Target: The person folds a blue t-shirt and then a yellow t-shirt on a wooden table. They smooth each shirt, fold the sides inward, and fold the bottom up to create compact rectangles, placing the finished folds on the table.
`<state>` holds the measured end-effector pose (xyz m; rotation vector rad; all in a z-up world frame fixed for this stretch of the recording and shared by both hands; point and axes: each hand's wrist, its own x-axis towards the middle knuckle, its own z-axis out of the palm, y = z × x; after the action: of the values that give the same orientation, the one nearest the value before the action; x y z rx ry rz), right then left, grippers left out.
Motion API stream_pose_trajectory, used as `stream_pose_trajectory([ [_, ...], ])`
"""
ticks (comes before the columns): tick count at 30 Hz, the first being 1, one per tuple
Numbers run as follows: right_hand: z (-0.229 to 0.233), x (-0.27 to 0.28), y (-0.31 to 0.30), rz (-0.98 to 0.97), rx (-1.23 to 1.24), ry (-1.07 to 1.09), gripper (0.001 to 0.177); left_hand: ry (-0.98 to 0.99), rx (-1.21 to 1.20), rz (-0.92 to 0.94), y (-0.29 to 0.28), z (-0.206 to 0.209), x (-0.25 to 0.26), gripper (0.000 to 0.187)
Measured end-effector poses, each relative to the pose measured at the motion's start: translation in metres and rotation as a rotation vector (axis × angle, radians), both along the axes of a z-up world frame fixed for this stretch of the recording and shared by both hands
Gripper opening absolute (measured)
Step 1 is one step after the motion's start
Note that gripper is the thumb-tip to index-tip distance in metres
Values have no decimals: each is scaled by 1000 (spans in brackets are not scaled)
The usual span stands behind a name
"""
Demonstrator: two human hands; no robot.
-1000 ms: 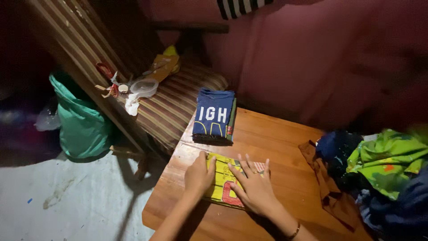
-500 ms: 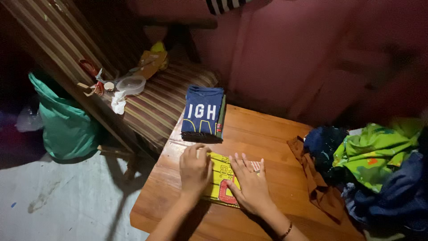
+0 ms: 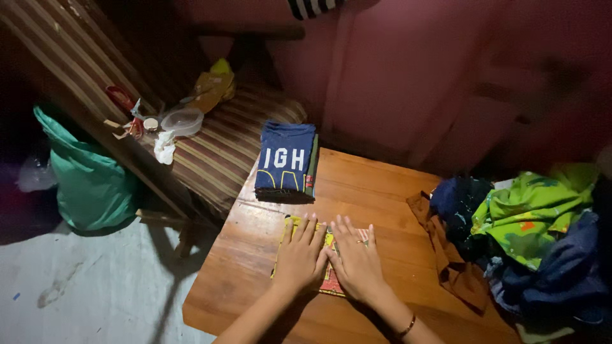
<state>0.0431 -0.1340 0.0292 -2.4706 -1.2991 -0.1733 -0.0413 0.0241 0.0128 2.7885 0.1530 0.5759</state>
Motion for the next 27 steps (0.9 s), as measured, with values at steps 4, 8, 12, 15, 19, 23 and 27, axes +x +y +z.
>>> stream_pose_trajectory([
  [4,2,9,-13,13,1,81,75,11,58,103,3,9,-1,64],
  [8,-2,19,-25,-25,-73,25,82,47,69,143,17,21,-5,74],
  [12,-3,27,-45,-66,-112,37,82,155,27,228,33,38,-17,65],
  [15,1,35,-54,-116,-225,159,78,436,-105,302,40,46,-24,65],
  [19,2,33,-41,-117,-33,141,68,61,192,286,31,34,-14,54],
  [23,-2,14,-7,-8,-12,97,65,-57,137,75,8,7,6,51],
  [27,2,-4,6,4,-2,32,62,7,100,-45,4,-3,3,57],
])
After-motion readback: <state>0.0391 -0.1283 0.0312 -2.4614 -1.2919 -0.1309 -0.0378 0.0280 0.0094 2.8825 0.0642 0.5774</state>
